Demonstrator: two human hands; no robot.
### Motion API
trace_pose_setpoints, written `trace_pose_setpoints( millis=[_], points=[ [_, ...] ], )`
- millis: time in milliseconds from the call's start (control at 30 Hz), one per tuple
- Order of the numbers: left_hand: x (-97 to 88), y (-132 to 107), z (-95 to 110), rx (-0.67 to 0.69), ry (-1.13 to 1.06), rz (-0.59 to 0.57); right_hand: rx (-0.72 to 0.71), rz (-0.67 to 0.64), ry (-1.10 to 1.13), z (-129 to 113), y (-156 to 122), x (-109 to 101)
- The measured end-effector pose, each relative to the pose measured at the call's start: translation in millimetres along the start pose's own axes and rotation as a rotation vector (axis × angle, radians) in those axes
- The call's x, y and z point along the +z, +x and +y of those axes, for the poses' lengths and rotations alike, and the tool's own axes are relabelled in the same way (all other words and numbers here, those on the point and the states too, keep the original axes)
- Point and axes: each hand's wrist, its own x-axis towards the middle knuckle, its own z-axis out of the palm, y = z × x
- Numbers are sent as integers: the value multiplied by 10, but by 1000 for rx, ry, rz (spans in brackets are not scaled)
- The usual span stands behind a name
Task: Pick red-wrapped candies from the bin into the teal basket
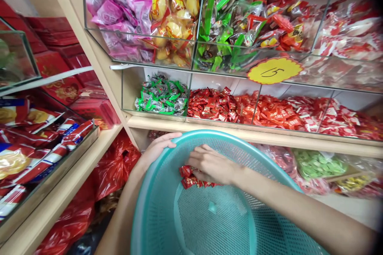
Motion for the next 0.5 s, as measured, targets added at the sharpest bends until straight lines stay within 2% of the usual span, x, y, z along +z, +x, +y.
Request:
trace_pose_setpoints(
  millis=[233,500],
  points=[
    [-21,2,-22,17,29,-3,43,-27,-43,44,106,82],
    [18,-50,56,-7,10,42,62,-45,-71,125,220,196]
  ],
)
